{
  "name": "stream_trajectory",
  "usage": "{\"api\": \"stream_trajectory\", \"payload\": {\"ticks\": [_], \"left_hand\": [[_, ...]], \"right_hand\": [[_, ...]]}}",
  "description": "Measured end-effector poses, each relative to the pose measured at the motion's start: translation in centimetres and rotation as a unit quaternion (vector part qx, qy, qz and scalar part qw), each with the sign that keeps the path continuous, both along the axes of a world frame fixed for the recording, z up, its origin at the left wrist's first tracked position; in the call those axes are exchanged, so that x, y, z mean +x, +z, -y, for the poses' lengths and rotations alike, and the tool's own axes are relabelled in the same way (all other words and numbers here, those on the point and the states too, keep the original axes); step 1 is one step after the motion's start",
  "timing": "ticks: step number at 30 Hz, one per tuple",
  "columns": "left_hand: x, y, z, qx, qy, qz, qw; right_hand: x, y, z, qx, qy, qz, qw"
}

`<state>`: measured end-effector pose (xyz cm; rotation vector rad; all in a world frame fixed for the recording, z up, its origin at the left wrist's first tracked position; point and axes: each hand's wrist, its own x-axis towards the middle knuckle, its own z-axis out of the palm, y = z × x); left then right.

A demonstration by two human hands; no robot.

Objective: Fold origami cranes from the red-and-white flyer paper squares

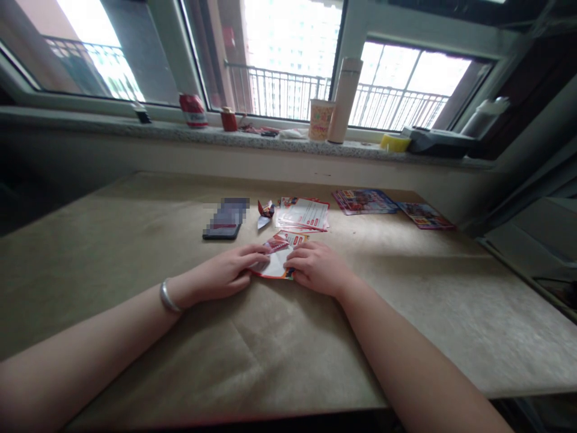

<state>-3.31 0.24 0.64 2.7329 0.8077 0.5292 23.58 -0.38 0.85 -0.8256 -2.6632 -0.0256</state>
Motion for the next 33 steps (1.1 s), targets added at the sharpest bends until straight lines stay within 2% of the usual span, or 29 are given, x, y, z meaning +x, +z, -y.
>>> {"api": "stream_trajectory", "payload": {"ticks": [8, 14, 20, 26, 33], "left_hand": [[0.6, -0.1, 0.4, 0.048, -0.01, 0.001, 0.999], [0.5, -0.2, 0.4, 0.101, 0.025, -0.028, 0.994], [0.7, 0.0, 0.6, 0.095, 0.001, -0.021, 0.995], [0.6, -0.2, 0.5, 0.098, -0.012, -0.012, 0.995], [0.8, -0.7, 0.3, 0.081, 0.042, -0.009, 0.996]], "right_hand": [[-0.5, 0.2, 0.6, -0.028, 0.002, 0.008, 1.0], [-0.8, 0.4, 1.0, -0.059, -0.023, -0.024, 0.998], [-1.0, 0.4, 1.1, -0.079, -0.054, -0.03, 0.995], [-1.0, 0.2, 1.2, -0.115, -0.097, -0.083, 0.985], [-1.4, 0.0, 1.0, -0.149, -0.173, -0.112, 0.967]]}}
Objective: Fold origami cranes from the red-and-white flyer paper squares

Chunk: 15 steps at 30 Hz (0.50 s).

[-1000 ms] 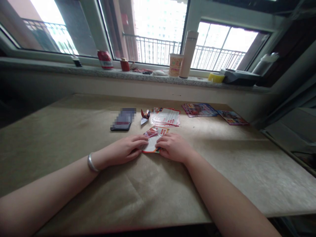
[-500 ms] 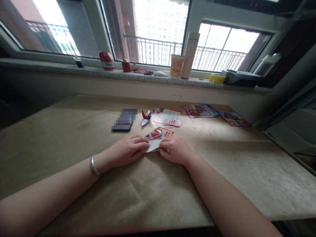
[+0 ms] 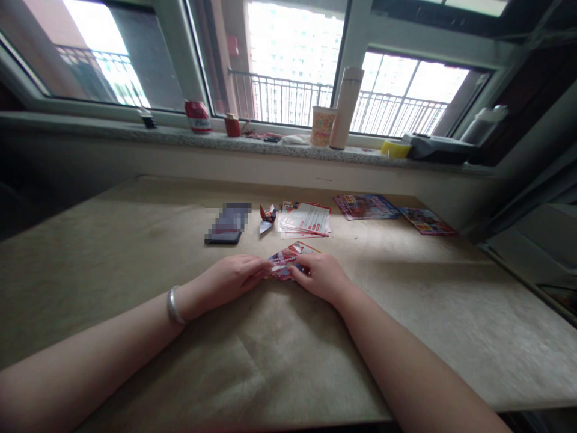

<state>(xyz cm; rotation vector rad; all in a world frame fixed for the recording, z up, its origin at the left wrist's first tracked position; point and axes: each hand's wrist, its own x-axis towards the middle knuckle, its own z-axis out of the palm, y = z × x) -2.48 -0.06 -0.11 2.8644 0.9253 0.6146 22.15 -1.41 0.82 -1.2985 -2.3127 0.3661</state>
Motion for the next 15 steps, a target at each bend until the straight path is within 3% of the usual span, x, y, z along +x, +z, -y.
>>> {"api": "stream_trajectory", "payload": {"ticks": [6, 10, 15], "left_hand": [[0.2, -0.1, -0.3, -0.012, 0.005, 0.03, 0.999], [0.0, 0.0, -0.5, -0.025, -0.03, 0.031, 0.999], [-0.1, -0.1, -0.5, -0.013, -0.026, 0.012, 1.0]], "right_hand": [[-0.8, -0.5, -0.6, -0.002, -0.09, 0.038, 0.995], [-1.0, -1.0, -0.8, 0.023, -0.107, 0.07, 0.992], [-1.0, -1.2, -0.9, 0.025, -0.109, 0.08, 0.991]]}}
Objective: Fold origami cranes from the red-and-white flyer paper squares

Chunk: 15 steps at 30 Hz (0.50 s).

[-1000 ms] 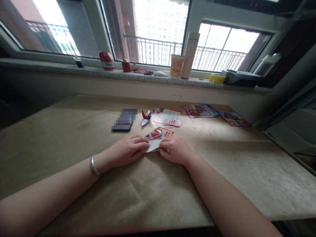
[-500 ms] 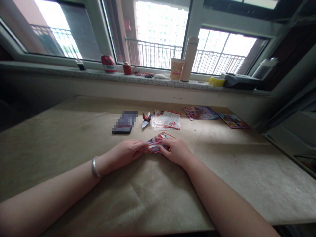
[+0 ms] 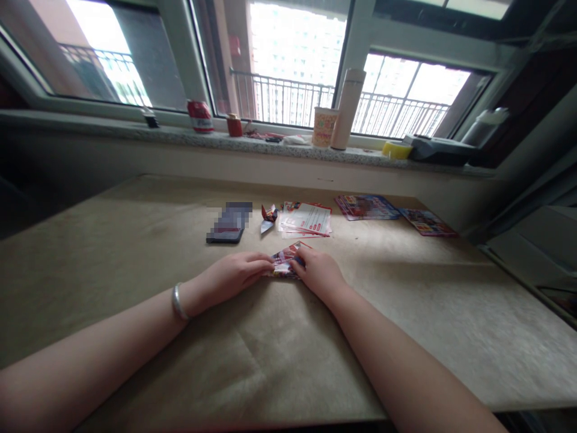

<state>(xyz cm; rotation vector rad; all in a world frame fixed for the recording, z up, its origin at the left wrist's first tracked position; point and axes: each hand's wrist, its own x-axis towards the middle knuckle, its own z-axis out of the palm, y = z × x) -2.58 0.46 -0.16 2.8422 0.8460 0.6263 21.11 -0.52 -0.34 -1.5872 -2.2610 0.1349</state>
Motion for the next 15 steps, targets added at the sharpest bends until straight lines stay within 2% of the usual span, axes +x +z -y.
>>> {"api": "stream_trajectory", "payload": {"ticks": [7, 15], "left_hand": [[0.05, 0.12, 0.08, 0.027, -0.01, 0.002, 1.0], [0.01, 0.42, 0.26, 0.0, -0.01, -0.015, 1.0]], "right_hand": [[0.1, 0.14, 0.21, -0.025, 0.031, -0.006, 0.999], [0.47, 0.06, 0.18, -0.041, 0.005, -0.013, 0.999]]}}
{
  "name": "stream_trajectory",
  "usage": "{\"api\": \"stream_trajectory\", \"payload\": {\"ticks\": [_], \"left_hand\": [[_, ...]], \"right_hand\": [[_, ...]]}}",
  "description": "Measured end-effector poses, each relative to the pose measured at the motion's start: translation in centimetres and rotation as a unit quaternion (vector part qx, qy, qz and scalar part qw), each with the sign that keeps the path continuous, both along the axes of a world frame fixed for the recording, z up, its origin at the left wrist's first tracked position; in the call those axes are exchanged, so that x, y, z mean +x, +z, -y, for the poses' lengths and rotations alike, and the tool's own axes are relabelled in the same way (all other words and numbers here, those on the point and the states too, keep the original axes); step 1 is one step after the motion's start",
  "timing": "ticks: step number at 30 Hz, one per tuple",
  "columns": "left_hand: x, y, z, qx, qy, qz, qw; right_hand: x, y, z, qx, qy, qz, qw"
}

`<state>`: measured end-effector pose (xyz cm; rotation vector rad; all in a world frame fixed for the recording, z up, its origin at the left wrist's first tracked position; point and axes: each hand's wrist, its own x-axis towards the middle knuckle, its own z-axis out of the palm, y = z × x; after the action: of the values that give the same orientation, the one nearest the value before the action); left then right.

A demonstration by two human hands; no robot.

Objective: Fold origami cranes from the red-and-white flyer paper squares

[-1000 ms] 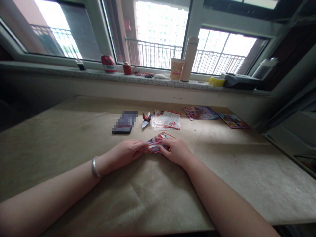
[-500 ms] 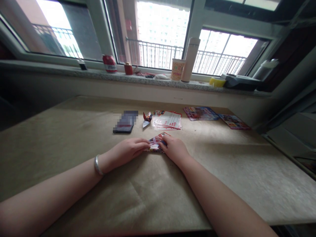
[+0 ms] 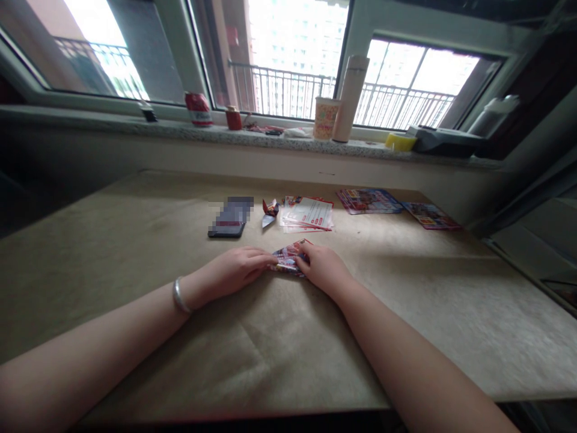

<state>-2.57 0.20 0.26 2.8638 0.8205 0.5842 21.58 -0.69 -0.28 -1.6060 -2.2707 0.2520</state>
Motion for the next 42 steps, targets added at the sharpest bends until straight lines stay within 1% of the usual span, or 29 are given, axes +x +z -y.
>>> {"api": "stream_trajectory", "payload": {"ticks": [3, 10, 15, 19, 21, 25, 26, 27, 30, 33, 38, 42], "left_hand": [[-0.1, -0.1, 0.0, 0.007, -0.001, -0.003, 1.0], [-0.3, -0.1, -0.1, 0.034, -0.003, -0.011, 0.999], [-0.2, -0.1, -0.1, 0.025, 0.004, -0.001, 1.0], [-0.1, -0.2, -0.1, 0.034, -0.001, 0.003, 0.999], [0.1, -0.3, -0.1, 0.04, -0.004, 0.007, 0.999], [0.7, -0.4, 0.0, 0.041, -0.014, 0.018, 0.999], [0.8, -0.4, 0.0, 0.044, -0.015, 0.021, 0.999], [1.0, -0.5, 0.1, 0.048, -0.017, 0.022, 0.998], [1.3, -0.6, 0.2, 0.06, -0.018, 0.021, 0.998], [1.1, -0.6, 0.3, 0.055, -0.016, 0.02, 0.998], [0.3, -0.2, 0.3, 0.047, -0.009, 0.004, 0.999], [0.2, -0.2, 0.2, 0.041, 0.001, -0.008, 0.999]], "right_hand": [[0.0, 0.2, 0.1, -0.004, 0.001, 0.008, 1.0], [0.2, 0.4, 0.1, -0.015, -0.008, -0.008, 1.0], [0.4, 0.5, 0.0, -0.016, -0.009, -0.003, 1.0], [0.7, 0.6, -0.1, -0.013, -0.03, 0.005, 0.999], [0.8, 0.7, -0.1, 0.011, -0.033, 0.005, 0.999], [0.3, 1.3, 0.4, 0.137, 0.02, 0.014, 0.99], [0.0, 1.4, 0.6, 0.152, 0.031, 0.022, 0.988], [-0.3, 1.4, 0.7, 0.153, 0.04, 0.032, 0.987], [-1.1, 1.3, 0.8, 0.117, 0.059, 0.056, 0.99], [-1.2, 0.8, 0.4, 0.081, 0.068, 0.039, 0.994], [-0.5, 0.0, -0.2, 0.049, 0.075, -0.012, 0.996], [0.0, -0.3, -0.6, 0.04, 0.07, -0.028, 0.996]]}}
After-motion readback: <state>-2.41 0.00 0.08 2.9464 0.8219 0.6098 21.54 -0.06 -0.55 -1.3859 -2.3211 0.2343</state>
